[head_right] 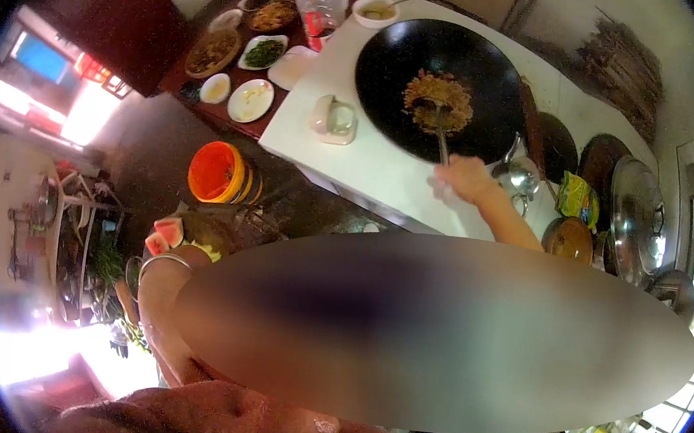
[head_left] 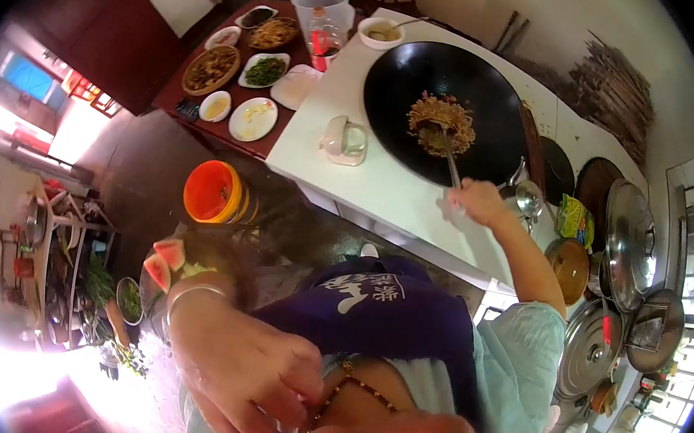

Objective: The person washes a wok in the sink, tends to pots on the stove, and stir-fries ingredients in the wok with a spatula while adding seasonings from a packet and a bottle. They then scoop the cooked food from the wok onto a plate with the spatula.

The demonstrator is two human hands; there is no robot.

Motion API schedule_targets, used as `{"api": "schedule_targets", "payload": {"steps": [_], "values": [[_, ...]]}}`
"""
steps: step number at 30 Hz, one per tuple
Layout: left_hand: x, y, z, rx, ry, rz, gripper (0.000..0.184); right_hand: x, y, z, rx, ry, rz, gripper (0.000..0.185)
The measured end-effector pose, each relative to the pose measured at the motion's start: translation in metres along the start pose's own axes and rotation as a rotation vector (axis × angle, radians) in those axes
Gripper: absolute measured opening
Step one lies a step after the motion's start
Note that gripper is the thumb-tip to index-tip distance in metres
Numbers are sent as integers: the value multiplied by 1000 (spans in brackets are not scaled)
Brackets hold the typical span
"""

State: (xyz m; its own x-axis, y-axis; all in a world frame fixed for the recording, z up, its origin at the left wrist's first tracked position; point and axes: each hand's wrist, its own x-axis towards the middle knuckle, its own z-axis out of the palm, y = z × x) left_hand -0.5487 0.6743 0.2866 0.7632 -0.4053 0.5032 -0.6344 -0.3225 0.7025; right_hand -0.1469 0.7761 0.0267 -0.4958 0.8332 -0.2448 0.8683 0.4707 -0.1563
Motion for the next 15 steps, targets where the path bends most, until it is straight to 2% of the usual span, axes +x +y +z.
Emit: {"api": "schedule_targets", "payload": {"steps": [2, 4, 6, 8, 10, 11, 13, 15], "values": [[-5, -15, -28, -9, 13, -1, 42, 2, 23, -33, 375, 157, 103, 22], [-11, -25, -52, 5, 20, 3, 43, 5, 27, -81, 423, 372, 166, 14], [-20, -36, -61, -39, 56, 2, 27, 5, 33, -110, 1051, 545, 535, 23], [-29, -42, -68, -70, 72, 10, 24, -2, 38, -143, 1125, 698, 784, 33], [-38, -42, -77, -76, 53, 33, 24, -13, 43, -163, 1070, 739, 929, 38], [-42, -42, -81, -77, 33, 45, 24, -18, 49, -163, 1051, 765, 915, 47], [-51, -38, -92, -76, -37, 69, 23, -15, 42, -159, 994, 756, 908, 45], [-60, -37, -99, -28, -54, 112, 33, 1, 35, -143, 1020, 704, 935, 40]]}}
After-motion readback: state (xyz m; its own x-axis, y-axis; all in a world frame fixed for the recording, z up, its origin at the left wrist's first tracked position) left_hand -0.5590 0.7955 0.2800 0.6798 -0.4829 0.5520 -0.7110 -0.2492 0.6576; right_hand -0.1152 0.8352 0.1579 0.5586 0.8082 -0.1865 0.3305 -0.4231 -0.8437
